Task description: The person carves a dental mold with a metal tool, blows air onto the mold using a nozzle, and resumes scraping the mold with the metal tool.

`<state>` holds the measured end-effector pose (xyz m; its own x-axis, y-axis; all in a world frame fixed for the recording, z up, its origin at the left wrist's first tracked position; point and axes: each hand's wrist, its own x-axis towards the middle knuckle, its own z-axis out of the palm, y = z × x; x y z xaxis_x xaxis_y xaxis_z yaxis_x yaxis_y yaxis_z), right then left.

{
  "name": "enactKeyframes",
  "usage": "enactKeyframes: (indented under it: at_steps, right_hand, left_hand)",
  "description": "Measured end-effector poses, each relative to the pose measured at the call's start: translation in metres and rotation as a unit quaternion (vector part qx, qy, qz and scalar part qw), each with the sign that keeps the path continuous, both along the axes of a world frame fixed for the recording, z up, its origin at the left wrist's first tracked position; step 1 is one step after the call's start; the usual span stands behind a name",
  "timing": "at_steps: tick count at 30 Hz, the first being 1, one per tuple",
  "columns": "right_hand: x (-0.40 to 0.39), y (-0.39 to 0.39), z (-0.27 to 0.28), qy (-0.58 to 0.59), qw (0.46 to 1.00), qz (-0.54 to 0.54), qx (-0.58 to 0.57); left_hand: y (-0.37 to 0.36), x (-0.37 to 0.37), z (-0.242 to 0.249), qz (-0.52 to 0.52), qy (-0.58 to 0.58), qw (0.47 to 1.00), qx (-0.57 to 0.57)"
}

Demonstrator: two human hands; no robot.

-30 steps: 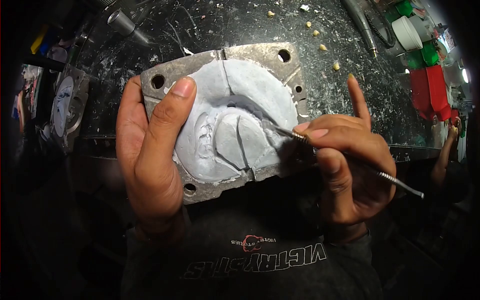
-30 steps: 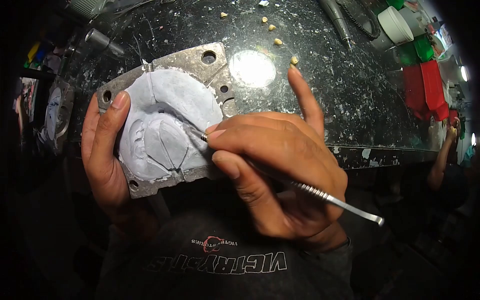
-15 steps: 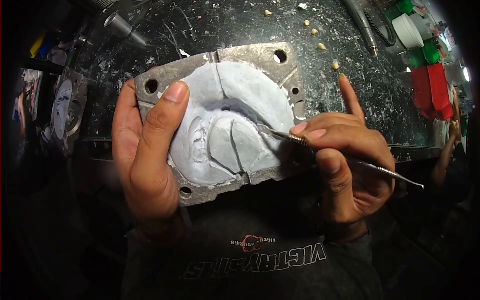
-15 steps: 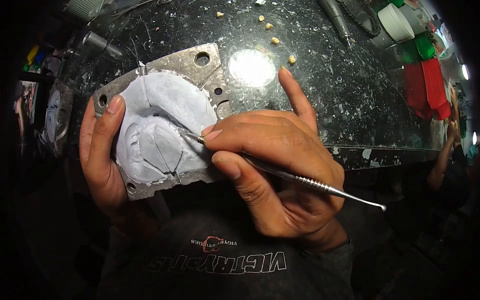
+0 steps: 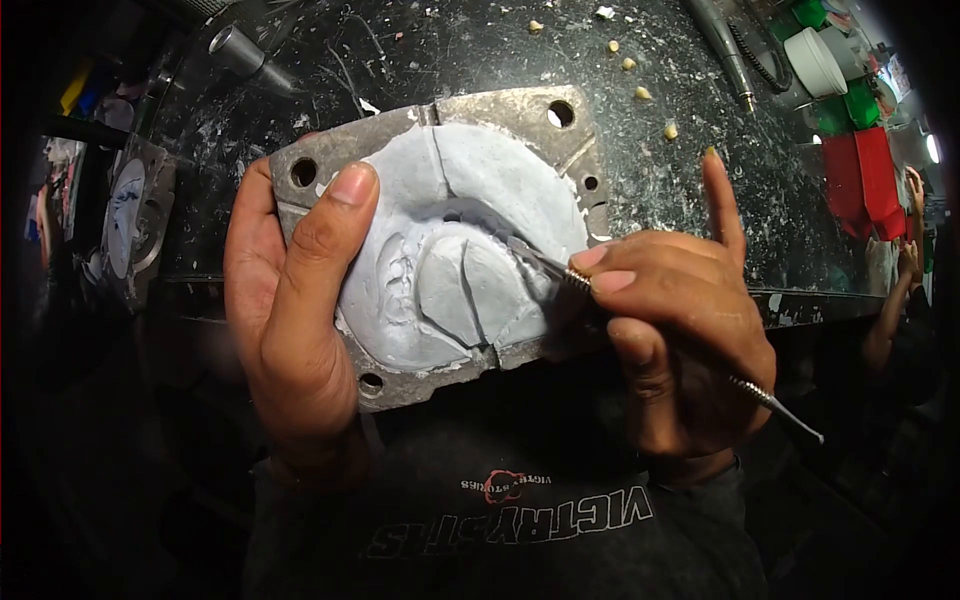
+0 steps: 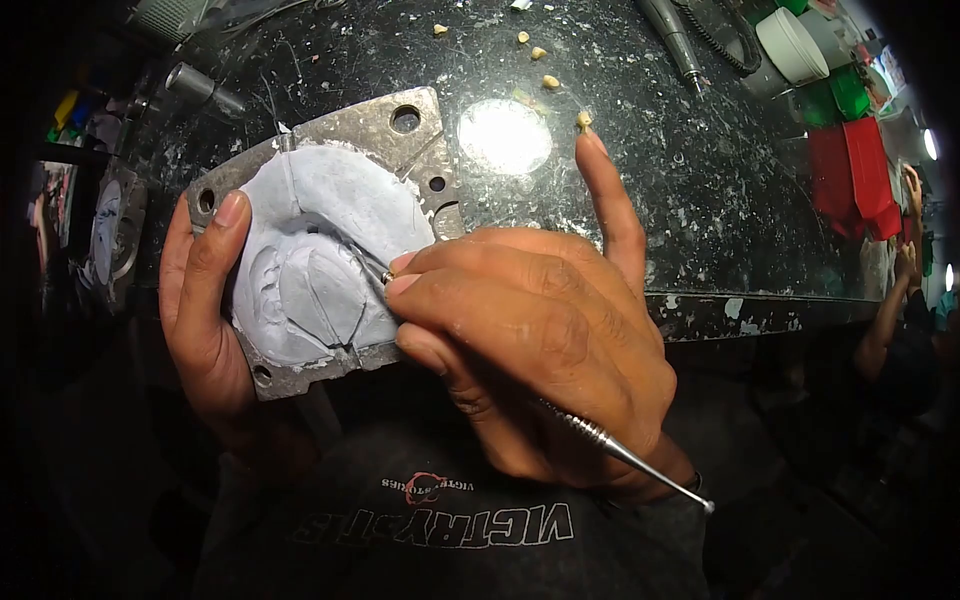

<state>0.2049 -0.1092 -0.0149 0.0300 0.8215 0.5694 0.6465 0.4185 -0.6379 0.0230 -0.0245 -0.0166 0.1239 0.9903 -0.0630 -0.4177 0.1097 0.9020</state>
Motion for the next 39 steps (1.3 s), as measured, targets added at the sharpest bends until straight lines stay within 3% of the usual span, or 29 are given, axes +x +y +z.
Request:
enactKeyframes:
  at_steps: [2, 5, 7, 19, 30, 39]
  right_hand:
    - [0.001, 0.0, -0.001, -0.016, 1.0, -0.006, -0.001]
    - [0.003, 0.001, -0.006, 0.124, 0.992, 0.005, -0.022]
    - [0.006, 0.002, -0.005, 0.061, 0.998, 0.007, -0.004]
    - [0.002, 0.003, -0.002, 0.002, 1.0, 0.011, 0.022]
    - [0.0, 0.002, 0.004, 0.026, 0.999, 0.029, -0.017]
    - [-0.001, -0.001, 0.002, 0.13, 0.991, 0.028, -0.03]
  left_hand:
    - [0.0, -0.001, 0.0, 0.001, -0.002, 1.0, -0.004]
    - [0.001, -0.002, 0.0, -0.009, 0.003, 1.0, 0.004]
    - [0.0, -0.001, 0.0, -0.004, 0.0, 1.0, 0.002]
    - [0.002, -0.002, -0.002, -0.008, 0.012, 1.0, 0.005]
    - [0.002, -0.003, -0.001, -0.009, 0.015, 1.0, 0.002]
    - [0.002, -0.003, -0.003, -0.007, 0.014, 1.0, 0.013]
